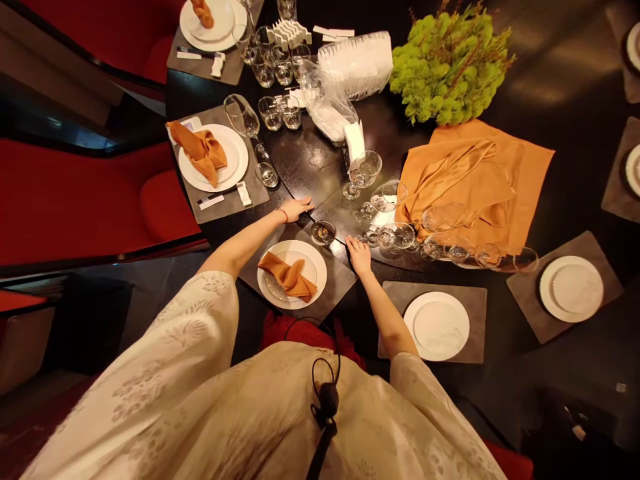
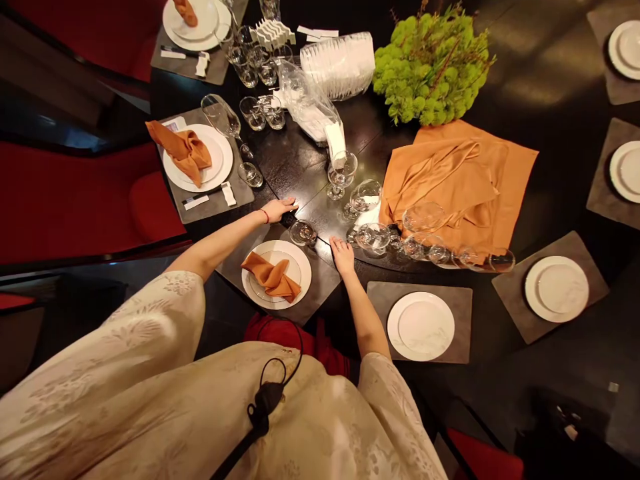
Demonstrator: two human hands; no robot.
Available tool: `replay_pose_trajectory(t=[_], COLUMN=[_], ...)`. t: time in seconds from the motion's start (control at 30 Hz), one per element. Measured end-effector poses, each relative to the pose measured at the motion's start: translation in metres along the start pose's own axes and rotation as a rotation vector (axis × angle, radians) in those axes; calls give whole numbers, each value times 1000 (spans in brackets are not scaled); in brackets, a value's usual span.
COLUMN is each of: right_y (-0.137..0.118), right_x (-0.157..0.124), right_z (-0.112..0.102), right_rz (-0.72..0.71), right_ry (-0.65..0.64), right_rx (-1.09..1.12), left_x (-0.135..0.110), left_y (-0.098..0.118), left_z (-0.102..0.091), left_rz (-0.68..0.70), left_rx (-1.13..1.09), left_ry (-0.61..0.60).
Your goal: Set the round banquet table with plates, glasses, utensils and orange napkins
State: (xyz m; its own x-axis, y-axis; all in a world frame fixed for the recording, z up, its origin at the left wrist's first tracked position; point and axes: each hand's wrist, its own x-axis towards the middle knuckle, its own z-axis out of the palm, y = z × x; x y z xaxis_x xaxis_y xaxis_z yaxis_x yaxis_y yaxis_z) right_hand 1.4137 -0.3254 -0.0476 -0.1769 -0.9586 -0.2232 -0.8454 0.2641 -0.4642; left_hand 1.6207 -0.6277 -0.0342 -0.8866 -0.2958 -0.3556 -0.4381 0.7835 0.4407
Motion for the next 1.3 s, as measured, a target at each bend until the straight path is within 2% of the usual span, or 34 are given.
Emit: replay_pose_trajectory(t=[0.07,0.13,0.2,0.3,0.37,0.43,0.53,0.77,0.9,1.07,1.17,1.23,1.3], right_y=[14,28,43,65,78,91,109,133,124,84,61,51,48], right_x=[-14,-30,-44,-66,-79,-92,-110,-129,-121,-92,-71,-62,-57], right_z=[-6,-13,-19,-27,-31,-35,-41,-52,-53,-49,-42,-40,-44], right_rz=[19,39,62,97,122,156,226,471,672,802,862,903,938], right_ry=[-18,-38,-50,-46,-22,13,59,167,223,216,223,262,287], right_rx=[-40,-107,-173,-252,-287,-309,-326,-288,-207,-109,-27,18,35], left_x=[2,7,17,35,45,50,47,29,28,18,-19,-62,-113], left_y=[0,-1,-4,-12,-17,-20,-19,0,8,18,24,34,50], left_z=[2,-1,-10,-29,-41,-48,-47,-23,-15,-11,-5,3,14], left_rz=[4,-89,-270,-650,-845,-912,-913,-777,-708,-701,-727,-727,-698], left_rx=[-170,-366,-581,-953,-1196,-1328,-1297,-1176,-1057,-920,-853,-797,-755], left_ry=[37,154,364,655,733,769,799,731,705,771,865,915,888])
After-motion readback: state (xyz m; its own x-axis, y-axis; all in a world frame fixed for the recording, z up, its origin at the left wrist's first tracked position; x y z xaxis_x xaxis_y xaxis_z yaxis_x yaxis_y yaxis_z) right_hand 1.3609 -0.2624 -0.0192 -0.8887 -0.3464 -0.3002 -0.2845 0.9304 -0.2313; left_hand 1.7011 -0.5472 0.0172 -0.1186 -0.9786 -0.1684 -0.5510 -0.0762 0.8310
